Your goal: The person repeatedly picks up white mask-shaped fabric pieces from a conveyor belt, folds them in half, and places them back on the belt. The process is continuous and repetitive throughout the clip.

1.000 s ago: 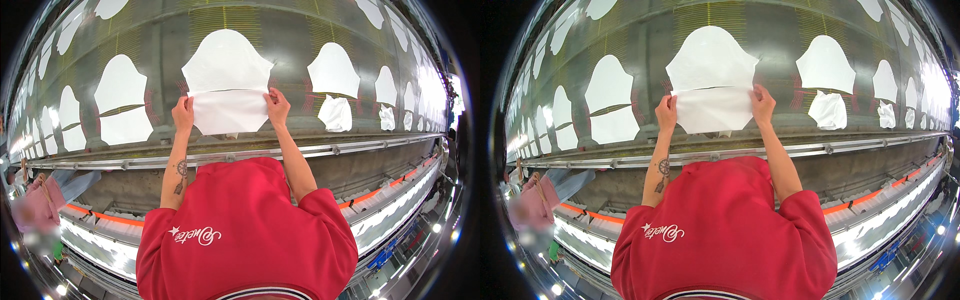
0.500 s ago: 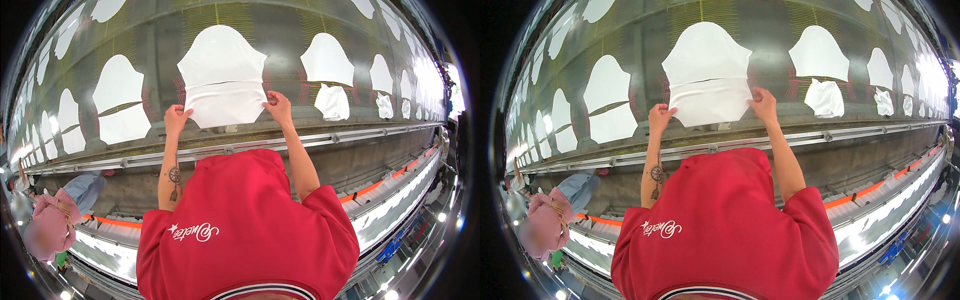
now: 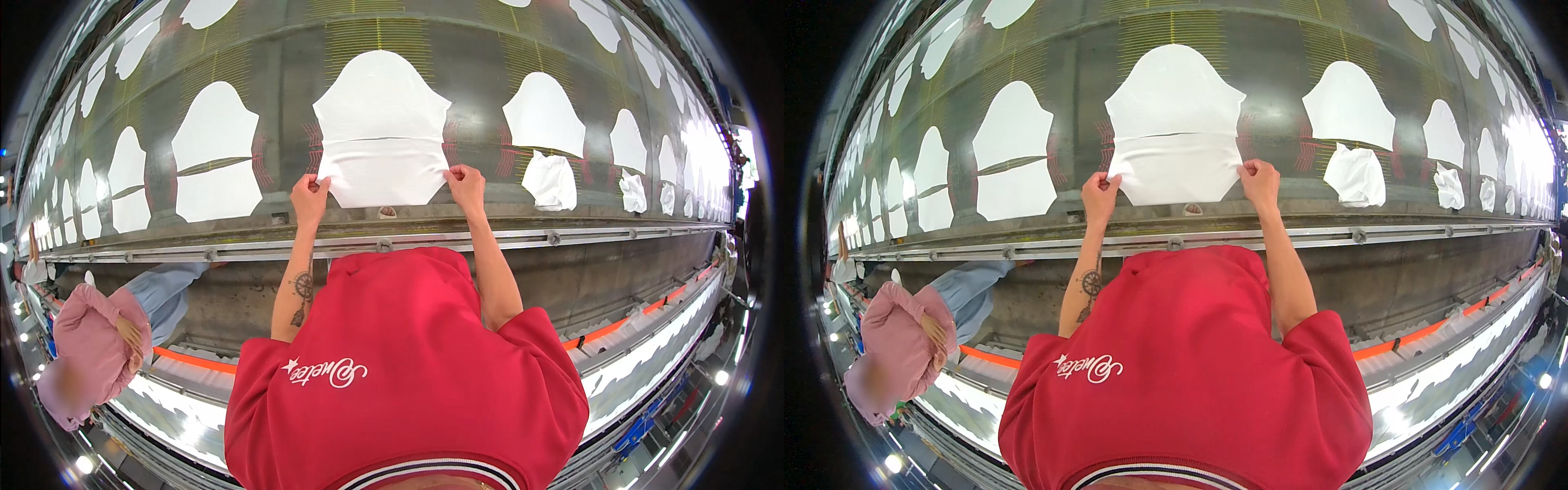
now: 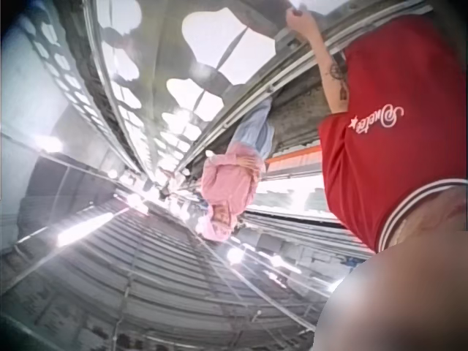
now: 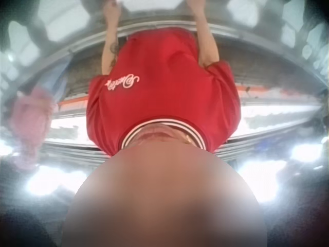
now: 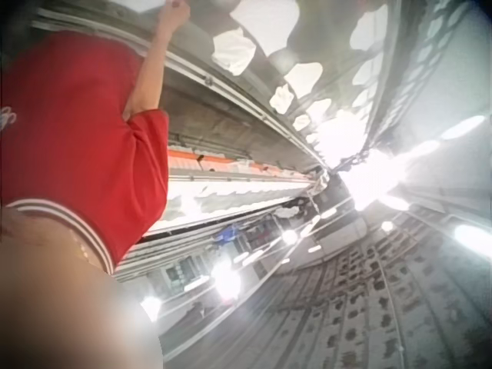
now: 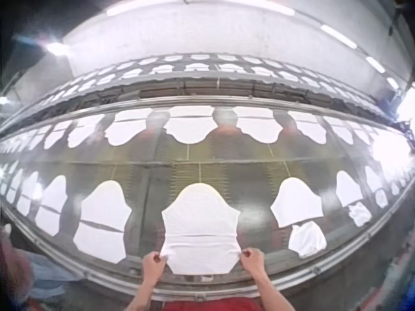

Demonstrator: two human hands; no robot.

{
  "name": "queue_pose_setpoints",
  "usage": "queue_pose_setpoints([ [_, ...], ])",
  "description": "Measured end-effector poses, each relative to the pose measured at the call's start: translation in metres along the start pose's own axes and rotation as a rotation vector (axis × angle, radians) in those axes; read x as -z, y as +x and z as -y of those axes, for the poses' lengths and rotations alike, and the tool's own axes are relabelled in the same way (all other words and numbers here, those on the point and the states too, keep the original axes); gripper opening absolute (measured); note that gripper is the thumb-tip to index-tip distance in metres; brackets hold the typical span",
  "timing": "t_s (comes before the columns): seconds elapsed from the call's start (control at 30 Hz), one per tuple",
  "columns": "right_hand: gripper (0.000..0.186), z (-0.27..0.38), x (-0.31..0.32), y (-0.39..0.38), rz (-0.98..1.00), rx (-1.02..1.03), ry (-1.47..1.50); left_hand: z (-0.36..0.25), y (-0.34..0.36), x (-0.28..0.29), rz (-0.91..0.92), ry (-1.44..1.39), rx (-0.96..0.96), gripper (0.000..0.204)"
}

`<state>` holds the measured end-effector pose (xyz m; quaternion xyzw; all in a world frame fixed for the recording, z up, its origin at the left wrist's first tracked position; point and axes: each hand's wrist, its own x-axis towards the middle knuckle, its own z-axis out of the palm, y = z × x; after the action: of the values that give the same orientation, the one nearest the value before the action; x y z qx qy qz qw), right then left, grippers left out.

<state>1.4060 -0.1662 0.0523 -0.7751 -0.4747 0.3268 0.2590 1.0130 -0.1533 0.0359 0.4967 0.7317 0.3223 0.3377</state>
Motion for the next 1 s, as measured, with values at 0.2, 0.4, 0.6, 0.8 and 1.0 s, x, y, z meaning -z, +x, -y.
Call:
queue_pose_setpoints([
  [0.2,0.014,-0.001,-0.008,-0.011,-0.09,0.097,0.174,-0.009,-0.015,-0.006,-0.04,-0.168,-0.093,0.023],
  [0.4,0.016,-0.015,-0.021,-0.015,-0.079,0.167,0.301,-0.002,-0.015,-0.014,-0.021,-0.239,-0.165,0.022],
  [0.6,0.02,-0.024,-0.035,-0.018,-0.07,0.008,0.551,0.007,-0.012,-0.015,0.054,-0.235,0.058,0.027],
  [0.8,0.022,-0.033,-0.03,-0.017,-0.07,-0.002,0.537,0.006,-0.015,-0.009,0.095,-0.388,0.114,0.032],
  [1.0,0.021,-0.035,-0.029,-0.022,-0.097,-0.002,0.578,0.003,-0.021,-0.003,0.147,-0.382,0.133,0.036],
])
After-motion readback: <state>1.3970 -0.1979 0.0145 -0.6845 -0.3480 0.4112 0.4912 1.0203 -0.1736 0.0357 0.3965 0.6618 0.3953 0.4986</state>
